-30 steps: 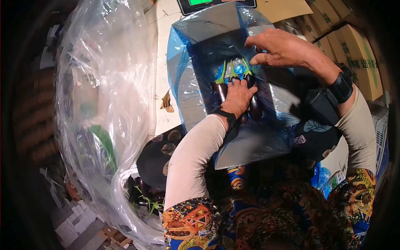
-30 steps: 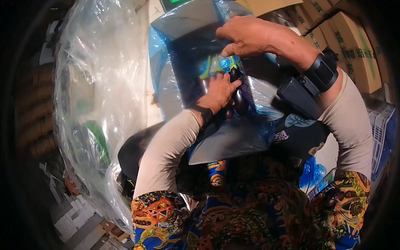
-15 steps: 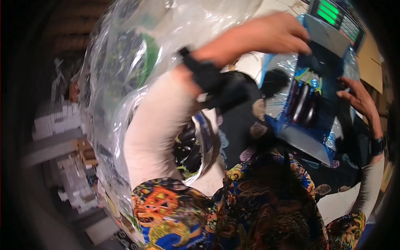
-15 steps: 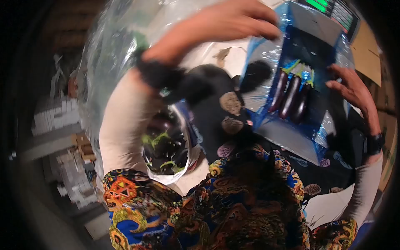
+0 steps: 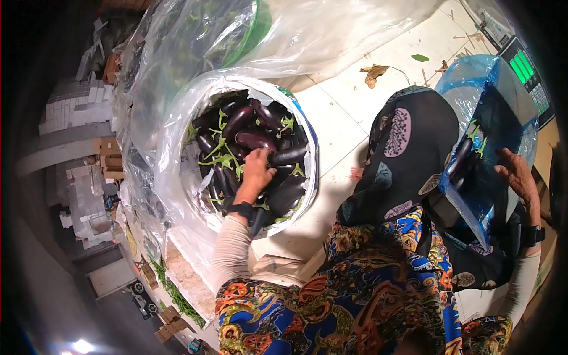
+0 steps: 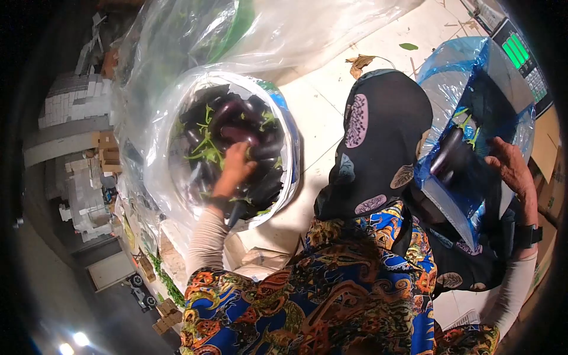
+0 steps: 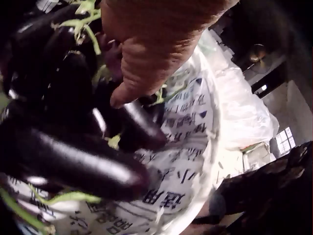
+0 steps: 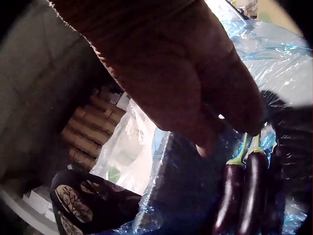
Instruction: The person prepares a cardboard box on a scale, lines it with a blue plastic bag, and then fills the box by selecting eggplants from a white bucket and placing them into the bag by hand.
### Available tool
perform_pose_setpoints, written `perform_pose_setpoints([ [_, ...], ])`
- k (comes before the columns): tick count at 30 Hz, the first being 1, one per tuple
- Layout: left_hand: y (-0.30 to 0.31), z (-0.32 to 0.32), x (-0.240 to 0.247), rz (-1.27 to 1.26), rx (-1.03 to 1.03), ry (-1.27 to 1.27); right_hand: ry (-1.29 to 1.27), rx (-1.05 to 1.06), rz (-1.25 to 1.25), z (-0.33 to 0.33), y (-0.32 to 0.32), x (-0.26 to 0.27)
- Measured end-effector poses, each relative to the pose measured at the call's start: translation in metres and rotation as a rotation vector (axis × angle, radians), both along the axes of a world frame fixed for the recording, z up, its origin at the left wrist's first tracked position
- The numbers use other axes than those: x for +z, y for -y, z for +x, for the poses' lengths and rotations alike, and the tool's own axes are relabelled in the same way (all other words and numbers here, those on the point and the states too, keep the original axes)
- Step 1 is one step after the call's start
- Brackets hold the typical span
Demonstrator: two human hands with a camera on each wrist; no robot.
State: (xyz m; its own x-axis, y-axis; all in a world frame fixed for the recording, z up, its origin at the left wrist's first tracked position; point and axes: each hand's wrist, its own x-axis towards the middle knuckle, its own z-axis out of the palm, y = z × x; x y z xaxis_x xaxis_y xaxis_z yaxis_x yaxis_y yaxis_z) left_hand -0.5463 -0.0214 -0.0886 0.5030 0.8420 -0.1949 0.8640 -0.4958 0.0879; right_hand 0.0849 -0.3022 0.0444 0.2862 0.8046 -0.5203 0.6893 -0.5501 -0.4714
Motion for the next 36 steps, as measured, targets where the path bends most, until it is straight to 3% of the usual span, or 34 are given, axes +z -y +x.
perform_pose_setpoints([
  [7, 0.006, 0.038, -0.034, -0.017, -0.048, -0.186, -0.009, 0.013, -0.037, 0.007, -0.001, 0.001],
  [11, -0.012, 0.016, -0.030, -0.183, 0.103, 0.249, -0.041, 0.011, -0.007, 0.009, 0.003, 0.002],
  [12, -0.015, 0.018, -0.011, -0.551, 0.372, 0.494, -0.027, 0.015, -0.004, 0.009, 0.004, 0.000],
  [14, -0.009, 0.031, 0.039, -0.903, 0.616, 0.978, -0.002, 0.024, 0.010, 0.009, 0.003, -0.002],
  [15, -0.011, 0.024, 0.039, -1.116, 0.770, 1.247, -0.016, 0.015, -0.004, 0.007, 0.000, 0.001],
  [18, -0.013, 0.019, 0.044, -1.232, 0.755, 1.528, -0.014, 0.006, 0.010, 0.013, 0.002, -0.007],
  [21, -0.004, 0.036, 0.056, -1.239, 0.816, 1.644, -0.044, 0.006, 0.047, 0.011, 0.003, -0.006],
  [27, -0.003, 0.043, 0.014, -1.247, 0.836, 1.538, 0.188, 0.026, 0.003, 0.007, 0.009, 0.000],
  [28, -0.002, 0.046, 0.009, -1.220, 0.812, 1.499, 0.130, 0.020, 0.017, 0.007, 0.008, 0.000],
  [29, 0.003, 0.048, 0.004, -1.157, 0.866, 1.444, 0.073, 0.013, 0.029, 0.006, 0.006, 0.001],
  [30, 0.016, 0.066, 0.031, -0.957, 0.998, 1.182, 0.016, 0.006, 0.041, 0.005, 0.006, 0.002],
  [32, 0.010, 0.040, -0.021, -0.935, 0.848, 0.961, 0.051, 0.012, 0.071, 0.002, 0.007, 0.002],
  [33, 0.012, 0.039, -0.017, -0.919, 0.796, 0.770, 0.040, 0.007, 0.057, 0.005, 0.007, -0.001],
  [34, 0.015, 0.035, -0.026, -0.746, 0.712, 0.613, 0.030, 0.001, 0.042, 0.008, 0.008, -0.004],
  [36, 0.007, 0.032, -0.024, -0.781, 0.542, 0.588, 0.108, -0.007, 0.055, 0.021, 0.021, -0.023],
])
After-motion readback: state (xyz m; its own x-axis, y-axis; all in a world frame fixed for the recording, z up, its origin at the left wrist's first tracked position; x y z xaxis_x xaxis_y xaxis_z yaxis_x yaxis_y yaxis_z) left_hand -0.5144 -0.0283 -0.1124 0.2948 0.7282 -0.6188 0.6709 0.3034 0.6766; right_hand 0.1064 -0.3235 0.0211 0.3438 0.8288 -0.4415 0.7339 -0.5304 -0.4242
